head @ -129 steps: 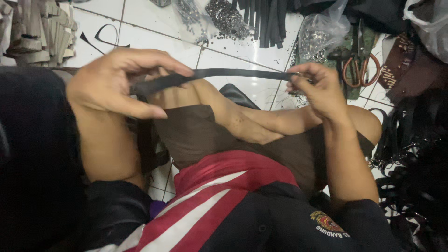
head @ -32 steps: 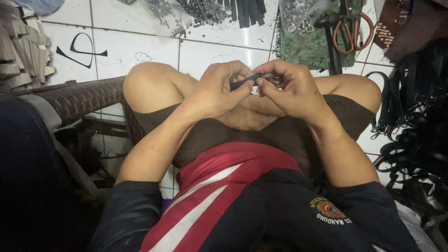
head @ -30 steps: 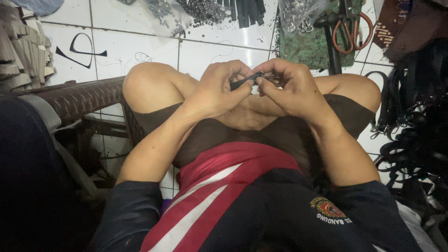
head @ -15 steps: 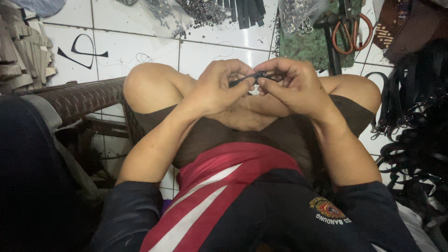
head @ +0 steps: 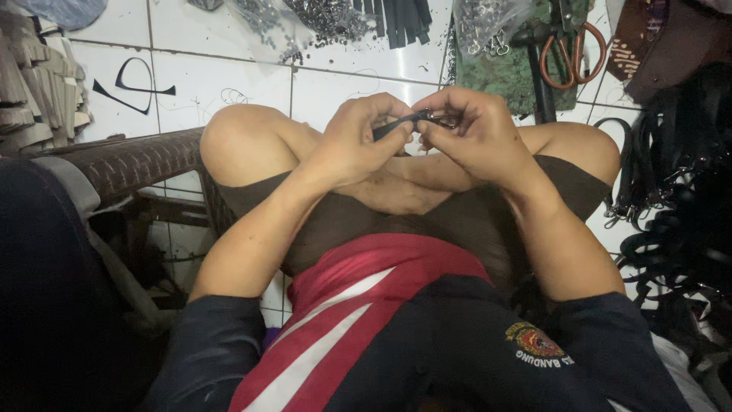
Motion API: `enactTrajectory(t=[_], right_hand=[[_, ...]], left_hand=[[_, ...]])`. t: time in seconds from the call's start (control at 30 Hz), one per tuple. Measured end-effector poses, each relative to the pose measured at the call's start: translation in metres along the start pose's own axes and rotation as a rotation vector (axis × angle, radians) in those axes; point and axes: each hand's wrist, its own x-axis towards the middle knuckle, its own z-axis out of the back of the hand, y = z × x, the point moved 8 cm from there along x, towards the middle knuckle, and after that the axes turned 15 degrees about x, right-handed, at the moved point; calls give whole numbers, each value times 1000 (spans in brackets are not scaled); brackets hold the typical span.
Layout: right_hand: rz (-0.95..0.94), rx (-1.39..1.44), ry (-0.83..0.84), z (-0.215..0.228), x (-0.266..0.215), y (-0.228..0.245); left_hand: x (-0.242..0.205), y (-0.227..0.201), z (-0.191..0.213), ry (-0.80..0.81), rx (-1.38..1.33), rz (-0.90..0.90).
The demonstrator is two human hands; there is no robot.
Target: The person sits on the floor and repeatedly attaches small metal clasps to the ends of black straps. They pick up a strap, thread a clasp through a loop, and pull it tight, repeating this process for multiple straps.
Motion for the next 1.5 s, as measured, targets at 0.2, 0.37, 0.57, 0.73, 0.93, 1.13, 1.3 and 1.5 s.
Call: enactTrajectory(t=[0.2,0.37,0.57,0.73,0.93,1.13,1.3,1.5], right_hand=[[58,90,54,-18,48,0],[73,120,-48,-9,129,-112],[76,-412,-70,-8,184,-252],[115,-628,-2,-33,219,-273],[296,-982,104,-53,241,-310],[475,-1299,105,-46,232,-316],[-70,-578,-83,-10,191,-223],[28,76,-216,-2,114,-78]], left_hand=[[21,20,44,-183,119,-41],[33,67,137,-475,29,-84],[33,130,167,-661,-175,-6],[47,134,176,-650,-254,-82],[62,144,166,-593,-351,-49],[65,139,150,-499,-380,19],[62,125,135,-432,-363,39],[52,83,100,-325,-323,94]])
